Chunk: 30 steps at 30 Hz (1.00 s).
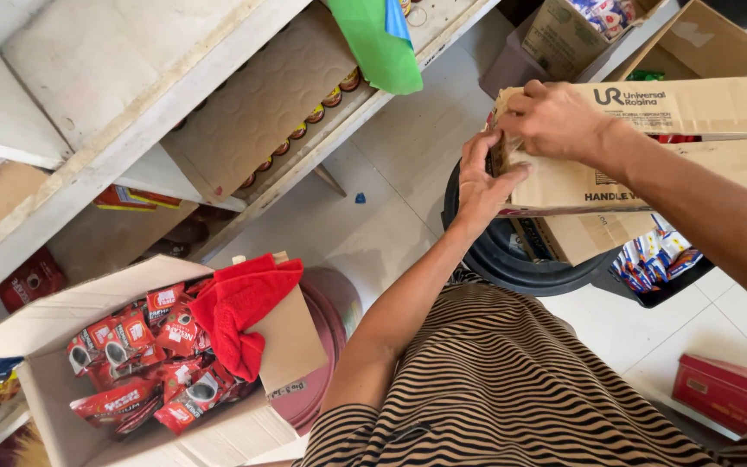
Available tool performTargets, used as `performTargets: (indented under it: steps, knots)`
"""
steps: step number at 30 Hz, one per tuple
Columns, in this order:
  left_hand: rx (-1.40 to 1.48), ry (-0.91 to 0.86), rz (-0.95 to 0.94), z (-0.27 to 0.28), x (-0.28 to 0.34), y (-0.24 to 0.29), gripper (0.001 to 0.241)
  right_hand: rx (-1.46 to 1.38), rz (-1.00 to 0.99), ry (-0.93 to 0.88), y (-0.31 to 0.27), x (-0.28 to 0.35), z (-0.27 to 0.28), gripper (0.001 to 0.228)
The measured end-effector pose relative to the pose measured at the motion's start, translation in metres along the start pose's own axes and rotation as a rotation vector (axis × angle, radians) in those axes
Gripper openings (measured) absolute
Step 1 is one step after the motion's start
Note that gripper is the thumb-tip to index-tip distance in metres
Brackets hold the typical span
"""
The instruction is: Opening a cardboard box of coffee sachets and placing them on a grocery store shelf.
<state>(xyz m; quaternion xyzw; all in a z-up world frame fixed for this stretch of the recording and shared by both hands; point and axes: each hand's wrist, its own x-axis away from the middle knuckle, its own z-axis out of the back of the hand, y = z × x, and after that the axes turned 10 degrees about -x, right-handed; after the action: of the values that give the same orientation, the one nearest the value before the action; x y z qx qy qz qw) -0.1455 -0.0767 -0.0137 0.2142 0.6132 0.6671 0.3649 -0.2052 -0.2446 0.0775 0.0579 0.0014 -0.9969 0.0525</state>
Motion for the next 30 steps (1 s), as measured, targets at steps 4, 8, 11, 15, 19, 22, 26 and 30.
performTargets:
  steps: [4,8,11,15,19,22,26,30]
  knots:
    - [-0.059,0.075,-0.016,-0.013,0.001,-0.009,0.070,-0.063,-0.017,-0.143,-0.003,-0.021,0.016,0.026]
    - [-0.241,0.065,-0.026,-0.011,-0.019,-0.010,0.061,-0.071,-0.073,-0.241,0.003,-0.032,0.021,0.024]
    - [-0.412,0.066,-0.016,-0.009,-0.023,-0.007,0.048,-0.087,-0.134,-0.304,0.001,-0.031,0.026,0.021]
    - [-0.429,0.090,-0.002,-0.009,-0.023,0.010,0.027,-0.075,-0.204,-0.392,-0.002,-0.029,0.032,0.016]
    - [-0.509,0.103,-0.169,-0.007,-0.030,-0.004,0.018,-0.085,-0.198,-0.378,-0.005,-0.025,0.028,0.015]
    - [-0.541,-0.038,-0.193,0.011,-0.040,-0.010,0.015,-0.074,-0.144,-0.339,-0.007,-0.026,0.025,0.018]
    - [-0.470,-0.165,-0.394,0.025,-0.045,-0.015,0.012,-0.077,-0.111,-0.277,-0.013,-0.021,0.024,0.020]
    - [-0.490,-0.138,-0.540,0.030,-0.046,-0.015,0.013,-0.081,-0.101,-0.179,-0.019,-0.014,0.023,0.021]
